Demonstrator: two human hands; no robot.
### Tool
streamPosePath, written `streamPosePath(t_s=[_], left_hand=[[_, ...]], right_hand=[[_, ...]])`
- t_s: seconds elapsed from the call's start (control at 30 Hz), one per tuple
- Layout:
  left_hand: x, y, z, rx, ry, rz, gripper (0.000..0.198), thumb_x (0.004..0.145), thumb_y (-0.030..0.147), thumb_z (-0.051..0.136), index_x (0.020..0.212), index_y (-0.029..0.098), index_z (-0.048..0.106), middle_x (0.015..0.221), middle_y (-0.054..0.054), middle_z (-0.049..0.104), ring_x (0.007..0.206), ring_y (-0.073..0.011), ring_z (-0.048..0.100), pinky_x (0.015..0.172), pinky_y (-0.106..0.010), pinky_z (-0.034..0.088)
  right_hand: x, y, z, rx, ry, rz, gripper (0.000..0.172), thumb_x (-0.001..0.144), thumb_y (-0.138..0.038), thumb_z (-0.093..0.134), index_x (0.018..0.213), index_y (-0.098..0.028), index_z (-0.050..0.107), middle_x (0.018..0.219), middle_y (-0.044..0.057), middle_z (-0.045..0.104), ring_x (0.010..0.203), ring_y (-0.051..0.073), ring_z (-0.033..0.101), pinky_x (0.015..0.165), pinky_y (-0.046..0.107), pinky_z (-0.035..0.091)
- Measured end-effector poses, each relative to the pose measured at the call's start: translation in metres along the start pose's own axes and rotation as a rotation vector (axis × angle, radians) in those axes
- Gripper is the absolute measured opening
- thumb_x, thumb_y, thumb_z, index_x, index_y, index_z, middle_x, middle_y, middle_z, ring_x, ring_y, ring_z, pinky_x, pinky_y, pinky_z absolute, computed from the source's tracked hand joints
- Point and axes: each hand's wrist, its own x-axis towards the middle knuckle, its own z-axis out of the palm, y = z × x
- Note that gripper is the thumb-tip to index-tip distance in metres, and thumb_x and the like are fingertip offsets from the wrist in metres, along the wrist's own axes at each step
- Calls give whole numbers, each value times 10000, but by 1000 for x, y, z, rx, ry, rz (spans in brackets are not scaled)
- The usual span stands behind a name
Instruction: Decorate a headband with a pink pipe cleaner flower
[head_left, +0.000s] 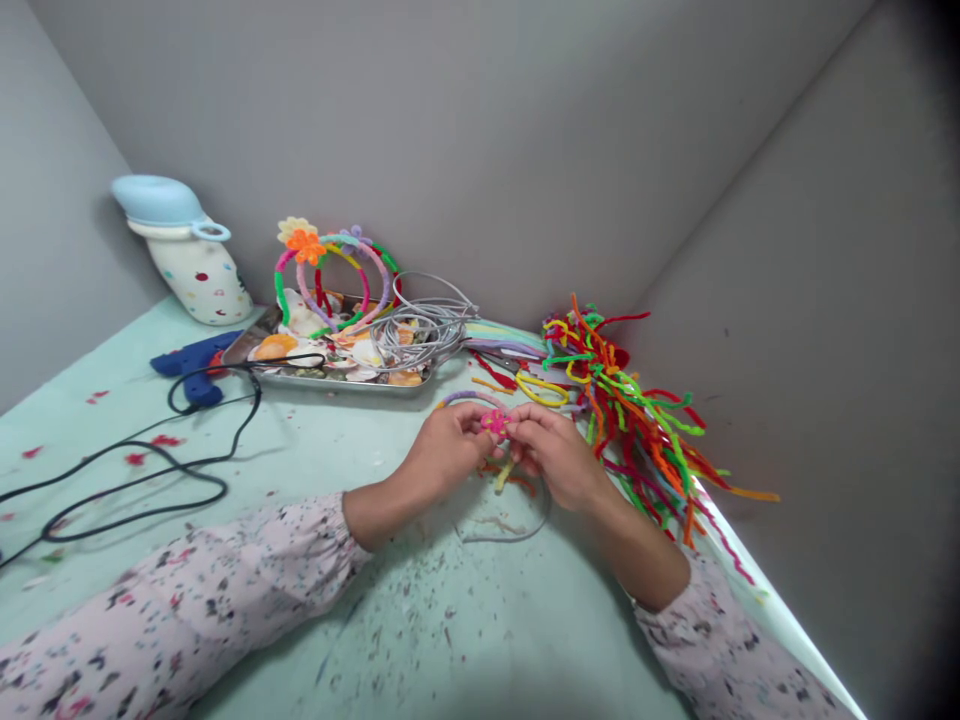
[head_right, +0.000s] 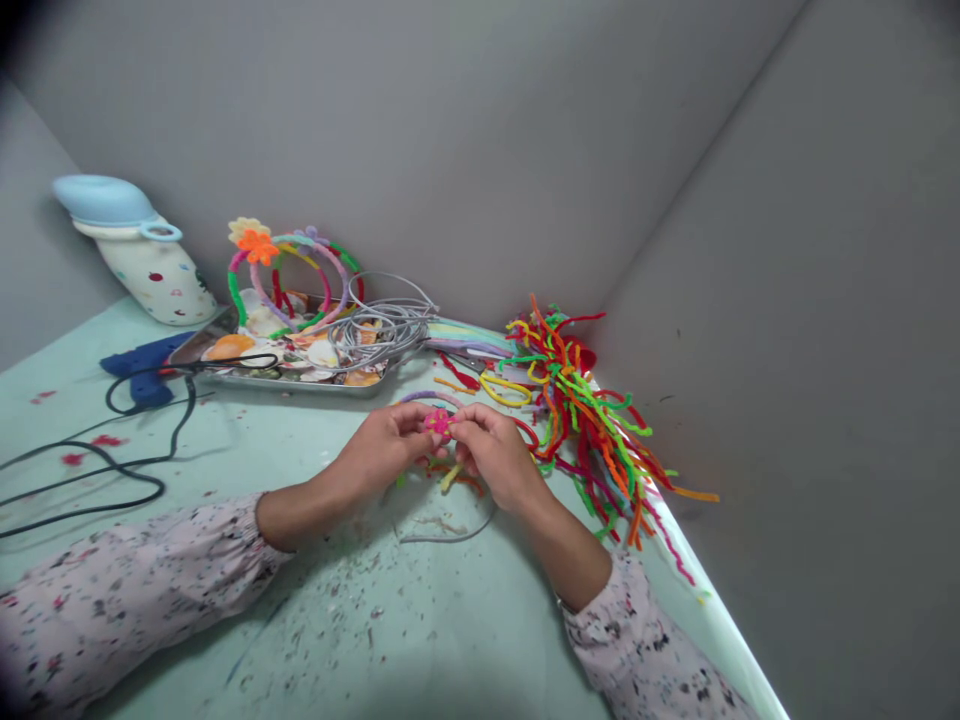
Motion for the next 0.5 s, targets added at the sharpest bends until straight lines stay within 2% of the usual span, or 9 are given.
streamPosePath(t_s=[0.1,0.5], left_hand=[[1,0,-1,-14,22,-36,137,733,126,571,850,137,642,765,-44,659,683,-147,643,593,-243,460],[1,-4,-2,36,-14,33,175,740,137,565,897,136,644,793,-39,667,670,-133,629,610,-240,467]], right_hand=[[0,-2,-1,-8,-13,-1,134,721,-289,577,788,-172,576,524,-42,523,413,73,394,380,195,278],[1,2,0,-51,16,-7,89,720,-263,571,715,-176,553,514,-48,501,410,69,387,386,199,271]])
